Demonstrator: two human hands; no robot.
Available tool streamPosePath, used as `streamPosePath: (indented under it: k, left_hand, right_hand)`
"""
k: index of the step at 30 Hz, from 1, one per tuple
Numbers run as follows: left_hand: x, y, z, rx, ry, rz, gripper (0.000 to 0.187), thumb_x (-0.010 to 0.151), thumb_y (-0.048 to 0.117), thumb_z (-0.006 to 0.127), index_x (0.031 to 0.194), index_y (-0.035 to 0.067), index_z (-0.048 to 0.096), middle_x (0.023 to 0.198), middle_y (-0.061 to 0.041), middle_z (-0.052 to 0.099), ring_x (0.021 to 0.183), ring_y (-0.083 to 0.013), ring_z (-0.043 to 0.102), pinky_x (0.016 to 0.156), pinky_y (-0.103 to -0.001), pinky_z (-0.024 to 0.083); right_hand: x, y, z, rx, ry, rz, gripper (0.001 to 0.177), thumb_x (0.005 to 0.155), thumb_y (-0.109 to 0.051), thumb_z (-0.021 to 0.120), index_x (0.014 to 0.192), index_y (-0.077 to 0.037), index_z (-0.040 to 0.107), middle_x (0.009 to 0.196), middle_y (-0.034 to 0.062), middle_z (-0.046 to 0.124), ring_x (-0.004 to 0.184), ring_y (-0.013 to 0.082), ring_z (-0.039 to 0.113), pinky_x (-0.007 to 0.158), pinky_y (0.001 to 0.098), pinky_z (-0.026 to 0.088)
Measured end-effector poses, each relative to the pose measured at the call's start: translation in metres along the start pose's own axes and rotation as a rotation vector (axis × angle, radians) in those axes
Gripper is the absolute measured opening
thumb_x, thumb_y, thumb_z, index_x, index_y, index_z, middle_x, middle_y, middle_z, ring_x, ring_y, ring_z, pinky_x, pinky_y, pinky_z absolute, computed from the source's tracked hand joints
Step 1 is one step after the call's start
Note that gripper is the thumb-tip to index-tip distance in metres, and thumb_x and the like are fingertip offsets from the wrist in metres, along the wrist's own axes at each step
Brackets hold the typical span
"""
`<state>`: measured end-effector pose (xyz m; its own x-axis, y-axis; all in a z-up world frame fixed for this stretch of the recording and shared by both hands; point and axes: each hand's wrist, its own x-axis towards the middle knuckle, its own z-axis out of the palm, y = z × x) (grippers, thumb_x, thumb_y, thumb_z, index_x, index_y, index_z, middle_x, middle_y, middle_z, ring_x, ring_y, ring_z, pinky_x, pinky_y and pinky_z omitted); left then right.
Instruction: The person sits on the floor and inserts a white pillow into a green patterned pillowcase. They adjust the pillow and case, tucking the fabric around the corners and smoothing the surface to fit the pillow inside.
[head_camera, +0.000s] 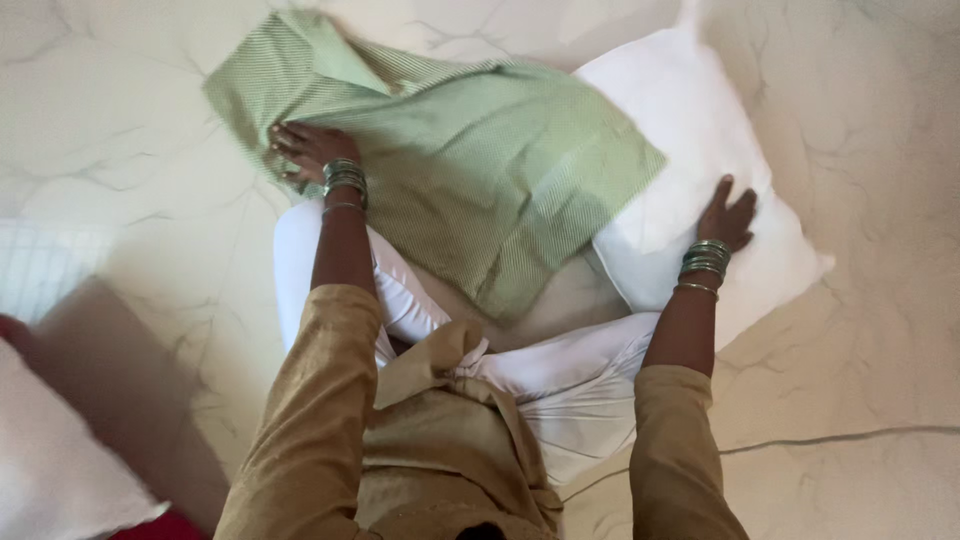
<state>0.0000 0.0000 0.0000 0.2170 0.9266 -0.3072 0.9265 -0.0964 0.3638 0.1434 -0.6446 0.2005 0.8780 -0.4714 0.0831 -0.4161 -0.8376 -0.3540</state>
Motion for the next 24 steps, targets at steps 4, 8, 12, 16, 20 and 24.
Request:
streamPosePath:
  k: [4,8,12,16,20,24]
  left_hand:
    - [-0.032,0.019,-0.010,0.198,0.010,0.022,0.078,0.099,0.040,0.050,0.163,0.007,0.019,0.173,-0.010,0.008,0.158,-0.0403,0.005,0.119,-0.074,0.010]
    - [-0.031,0.013,0.011,0.401,0.185,0.647,0.075,0.097,0.030,0.056,0.163,0.005,0.029,0.174,-0.014,0.015,0.161,-0.0328,0.009,0.120,-0.074,0.011]
    - [-0.048,0.027,0.010,0.255,-0.155,0.815,0.076,0.093,0.020,0.056,0.164,0.022,0.031,0.178,-0.001,0.015,0.165,-0.0265,0.014,0.127,-0.072,0.012]
    - [-0.068,0.052,-0.038,0.474,-0.252,0.730,0.083,0.095,0.050,0.064,0.163,0.035,0.020,0.174,-0.002,0.000,0.157,-0.0417,0.011,0.113,-0.075,0.029]
    - [-0.036,0.095,-0.048,0.506,-0.286,0.704,0.151,0.050,0.067,0.087,0.168,0.037,-0.002,0.173,-0.012,-0.014,0.149,-0.0426,0.027,0.100,-0.063,0.052]
    - [-0.016,0.109,-0.054,0.502,-0.373,0.556,0.174,0.034,0.061,0.094,0.165,0.039,-0.018,0.173,-0.020,-0.030,0.119,-0.0558,0.055,0.095,-0.065,0.058]
  right_hand:
    - [-0.009,0.083,0.045,-0.010,0.073,0.377,0.089,0.098,-0.076,0.025,0.159,-0.011,0.032,0.167,0.0061,0.032,0.154,0.0238,0.029,0.124,0.0591,0.014]
    - [-0.010,0.072,0.045,-0.150,0.191,0.402,0.082,0.101,-0.070,0.027,0.159,-0.012,0.031,0.166,0.0066,0.033,0.153,0.0267,0.030,0.122,0.0613,0.019]
    - [-0.018,0.054,0.052,-0.212,0.249,0.202,0.071,0.104,-0.060,0.034,0.161,-0.018,0.032,0.168,0.0115,0.025,0.155,0.0365,0.020,0.117,0.0713,0.016]
    - [-0.063,0.013,0.064,-0.243,0.119,-0.191,0.091,0.099,-0.076,0.047,0.166,-0.018,0.027,0.173,0.0170,0.015,0.160,0.0401,0.010,0.117,0.0797,0.005]
    - [-0.105,-0.030,0.047,-0.324,-0.073,-0.325,0.131,0.072,-0.091,0.065,0.165,-0.013,0.016,0.168,0.0317,0.003,0.154,0.0527,0.001,0.111,0.0815,0.002]
    - [-0.112,-0.045,0.046,-0.413,-0.050,-0.306,0.142,0.062,-0.084,0.075,0.167,-0.012,0.012,0.167,0.0334,0.002,0.154,0.0532,0.001,0.111,0.0834,0.003]
